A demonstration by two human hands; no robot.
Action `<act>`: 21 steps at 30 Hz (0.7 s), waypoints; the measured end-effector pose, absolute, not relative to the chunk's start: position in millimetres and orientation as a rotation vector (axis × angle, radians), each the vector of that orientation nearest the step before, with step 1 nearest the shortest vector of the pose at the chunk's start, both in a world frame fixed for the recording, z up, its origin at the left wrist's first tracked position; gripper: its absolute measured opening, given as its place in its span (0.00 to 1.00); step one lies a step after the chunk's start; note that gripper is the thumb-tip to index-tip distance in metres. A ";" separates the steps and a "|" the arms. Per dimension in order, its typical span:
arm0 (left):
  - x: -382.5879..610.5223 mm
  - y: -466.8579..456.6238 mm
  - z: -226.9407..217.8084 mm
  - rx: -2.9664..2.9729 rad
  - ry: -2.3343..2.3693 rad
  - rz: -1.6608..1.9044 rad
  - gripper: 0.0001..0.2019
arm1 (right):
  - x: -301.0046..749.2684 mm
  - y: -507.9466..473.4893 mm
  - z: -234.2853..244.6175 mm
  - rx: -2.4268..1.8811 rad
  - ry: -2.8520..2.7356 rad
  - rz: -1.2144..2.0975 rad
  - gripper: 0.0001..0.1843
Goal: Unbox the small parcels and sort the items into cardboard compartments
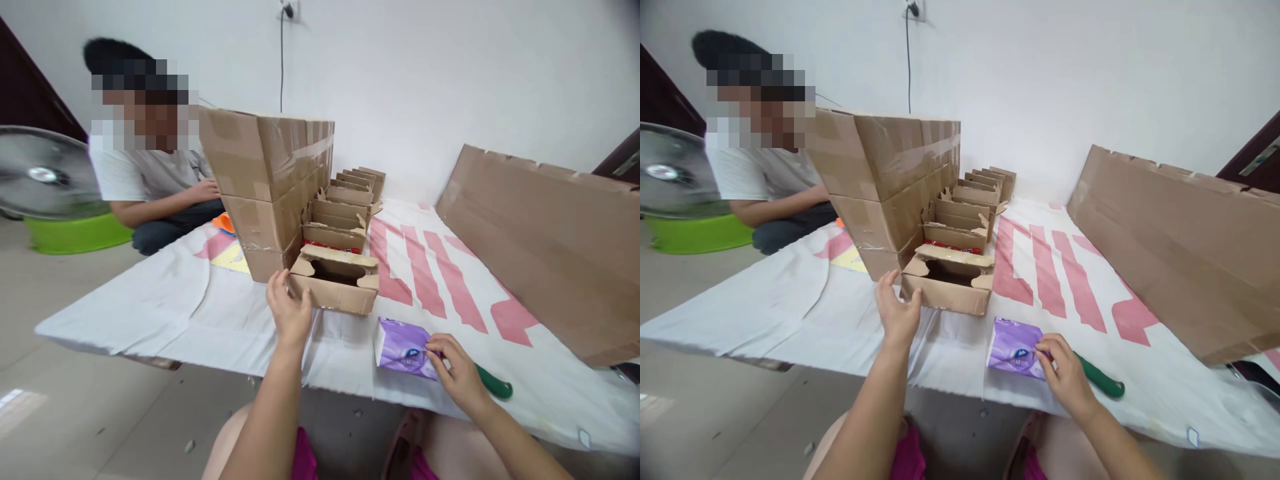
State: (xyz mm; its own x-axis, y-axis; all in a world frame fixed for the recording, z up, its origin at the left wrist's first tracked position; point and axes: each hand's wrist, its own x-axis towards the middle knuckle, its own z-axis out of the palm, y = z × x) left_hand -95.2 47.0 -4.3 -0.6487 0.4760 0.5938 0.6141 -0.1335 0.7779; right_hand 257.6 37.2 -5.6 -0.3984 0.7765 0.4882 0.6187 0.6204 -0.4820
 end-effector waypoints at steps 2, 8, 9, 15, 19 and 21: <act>-72.8 34.8 3.7 -1.187 -1.859 -1.846 0.21 | 255.6 31.1 -24.3 -1.172 -2.044 0.320 0.10; 12.0 8.5 7.7 -2.122 -1.645 -1.752 0.08 | 256.9 27.3 -66.0 -1.371 -1.915 0.521 0.25; 22.0 8.5 7.0 -2.252 -1.821 -1.603 0.10 | 256.8 27.8 -68.9 -1.371 -1.933 0.544 0.26; 34.5 20.8 8.3 -2.536 -2.629 -0.696 0.32 | 255.2 30.3 -71.3 -1.373 -1.971 0.539 0.26; 32.8 23.3 3.3 -2.648 -2.593 -0.809 0.36 | 254.3 27.6 -72.8 -1.373 -1.908 0.608 0.26; 39.0 25.2 -2.9 -2.646 -2.630 -0.952 0.38 | 253.8 30.2 -69.8 -1.368 -1.855 0.633 0.26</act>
